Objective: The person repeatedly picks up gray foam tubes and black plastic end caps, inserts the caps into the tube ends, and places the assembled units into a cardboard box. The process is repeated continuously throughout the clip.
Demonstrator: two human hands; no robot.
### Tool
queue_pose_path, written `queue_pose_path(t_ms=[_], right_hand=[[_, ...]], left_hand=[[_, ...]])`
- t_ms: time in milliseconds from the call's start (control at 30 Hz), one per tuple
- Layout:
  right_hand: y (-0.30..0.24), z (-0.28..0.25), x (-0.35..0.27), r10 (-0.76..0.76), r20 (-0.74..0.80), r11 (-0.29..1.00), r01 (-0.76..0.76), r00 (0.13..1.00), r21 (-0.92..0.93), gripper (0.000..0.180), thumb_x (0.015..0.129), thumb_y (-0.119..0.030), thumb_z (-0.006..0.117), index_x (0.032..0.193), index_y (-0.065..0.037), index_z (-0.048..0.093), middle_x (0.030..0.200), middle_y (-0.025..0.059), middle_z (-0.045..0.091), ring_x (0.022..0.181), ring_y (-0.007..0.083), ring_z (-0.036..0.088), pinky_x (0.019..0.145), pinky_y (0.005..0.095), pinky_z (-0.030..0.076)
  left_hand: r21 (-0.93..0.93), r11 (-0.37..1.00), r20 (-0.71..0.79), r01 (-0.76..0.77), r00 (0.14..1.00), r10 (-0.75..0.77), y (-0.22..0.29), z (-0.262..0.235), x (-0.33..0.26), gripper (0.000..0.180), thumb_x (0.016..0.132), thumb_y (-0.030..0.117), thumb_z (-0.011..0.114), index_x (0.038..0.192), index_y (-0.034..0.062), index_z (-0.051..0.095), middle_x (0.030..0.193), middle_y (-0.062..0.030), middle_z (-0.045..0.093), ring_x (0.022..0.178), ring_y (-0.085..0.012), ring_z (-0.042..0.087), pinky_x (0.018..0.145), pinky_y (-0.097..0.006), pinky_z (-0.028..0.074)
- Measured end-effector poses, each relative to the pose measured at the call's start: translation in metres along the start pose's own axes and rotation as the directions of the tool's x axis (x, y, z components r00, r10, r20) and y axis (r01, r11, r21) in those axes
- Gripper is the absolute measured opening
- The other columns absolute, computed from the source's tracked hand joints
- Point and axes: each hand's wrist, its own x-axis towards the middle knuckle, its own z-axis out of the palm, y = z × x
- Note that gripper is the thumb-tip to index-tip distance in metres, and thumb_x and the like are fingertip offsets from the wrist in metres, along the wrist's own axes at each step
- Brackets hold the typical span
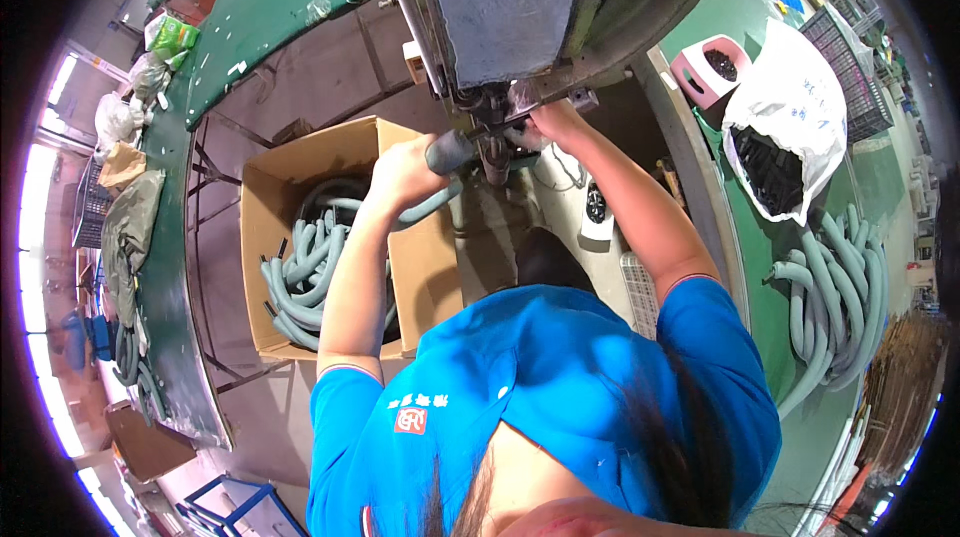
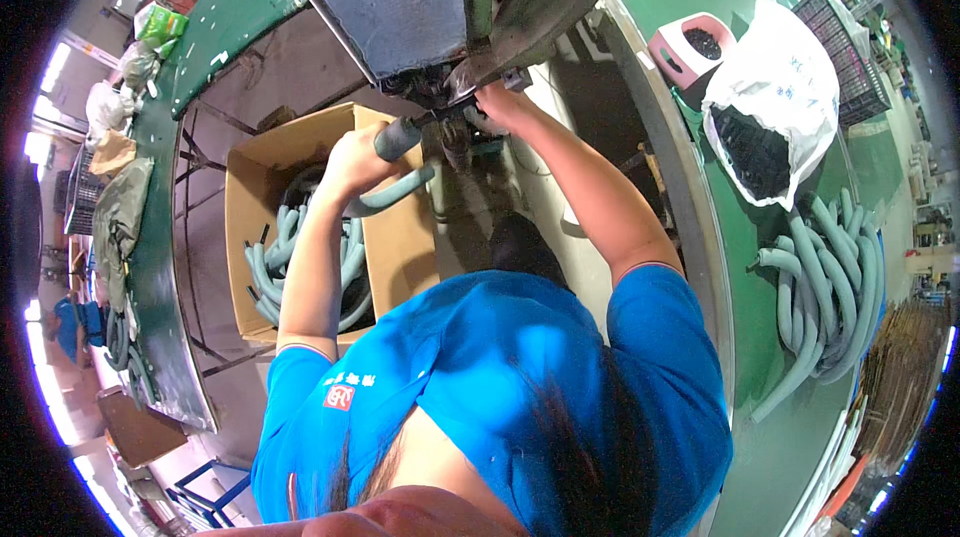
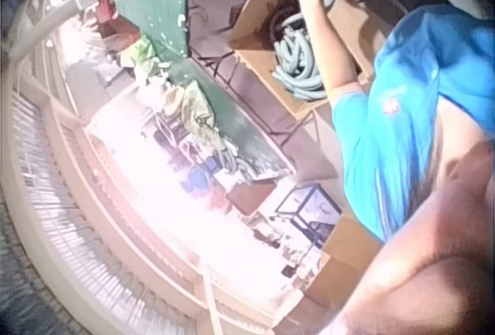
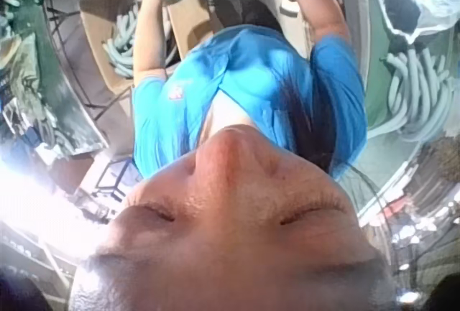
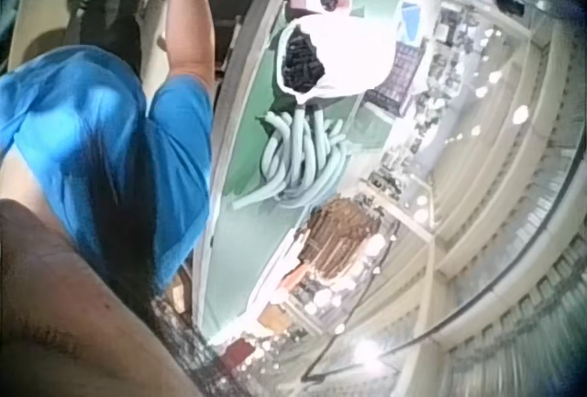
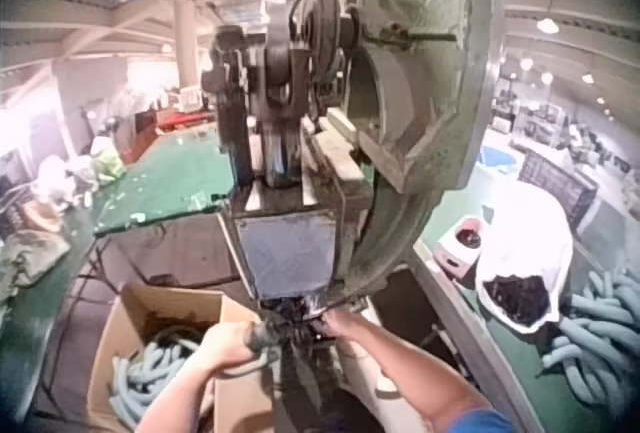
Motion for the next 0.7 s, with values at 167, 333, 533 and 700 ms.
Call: queue_pose_path(t_ms=[167, 333, 533, 700], right_hand=[[-0.090, -0.020, -0.100, 0.146, 0.268, 0.810, -0.271, 0.952, 0.520, 0.025, 0.091, -0.030, 0.049, 0.088, -0.007, 0.057, 0.066, 0.0033, 0.052, 0.048, 0.0109, 0.047, 0.050, 0.0214, 0.041], [-0.126, -0.008, -0.192, -0.008, 0.608, 0.525, -0.514, 0.794, 0.678, 0.041, 0.093, -0.042, 0.044, 0.096, -0.004, 0.059, 0.085, 0.0089, 0.062, 0.069, 0.0169, 0.062, 0.056, 0.0286, 0.050], [-0.122, 0.021, -0.239, 0.059, 0.577, 0.298, -0.566, 0.814, 0.768, 0.053, 0.096, -0.048, 0.035, 0.103, 0.000, 0.056, 0.104, 0.0130, 0.060, 0.100, 0.0200, 0.056, 0.091, 0.0344, 0.043], [-0.125, 0.010, -0.238, 0.053, 0.502, 0.427, -0.474, 0.863, 0.770, 0.053, 0.098, -0.047, 0.032, 0.107, 0.000, 0.055, 0.109, 0.0136, 0.059, 0.105, 0.0199, 0.055, 0.095, 0.0339, 0.041]], left_hand=[[-0.017, 0.973, -0.111, -0.230, 0.968, 0.227, 0.007, -0.016, -0.055, 0.049, 0.061, 0.021, 0.070, 0.107, 0.0081, 0.059, 0.080, -0.0195, 0.064, 0.080, -0.0369, 0.062, 0.070, -0.044, 0.050], [-0.021, 0.927, 0.009, -0.375, 0.927, 0.375, 0.028, -0.007, -0.127, 0.035, 0.061, 0.022, 0.072, 0.090, 0.0109, 0.055, 0.070, -0.0125, 0.058, 0.068, -0.0339, 0.061, 0.058, -0.044, 0.048], [-0.210, 0.907, 0.059, -0.364, 0.922, 0.384, 0.059, 0.016, -0.146, 0.032, 0.064, 0.024, 0.070, 0.088, 0.0085, 0.055, 0.071, -0.0127, 0.059, 0.068, -0.0330, 0.061, 0.056, -0.042, 0.048], [-0.217, 0.899, 0.019, -0.380, 0.919, 0.393, 0.081, 0.029, -0.139, 0.029, 0.064, 0.022, 0.065, 0.087, 0.0073, 0.055, 0.068, -0.0113, 0.059, 0.062, -0.0315, 0.061, 0.054, -0.041, 0.047]])
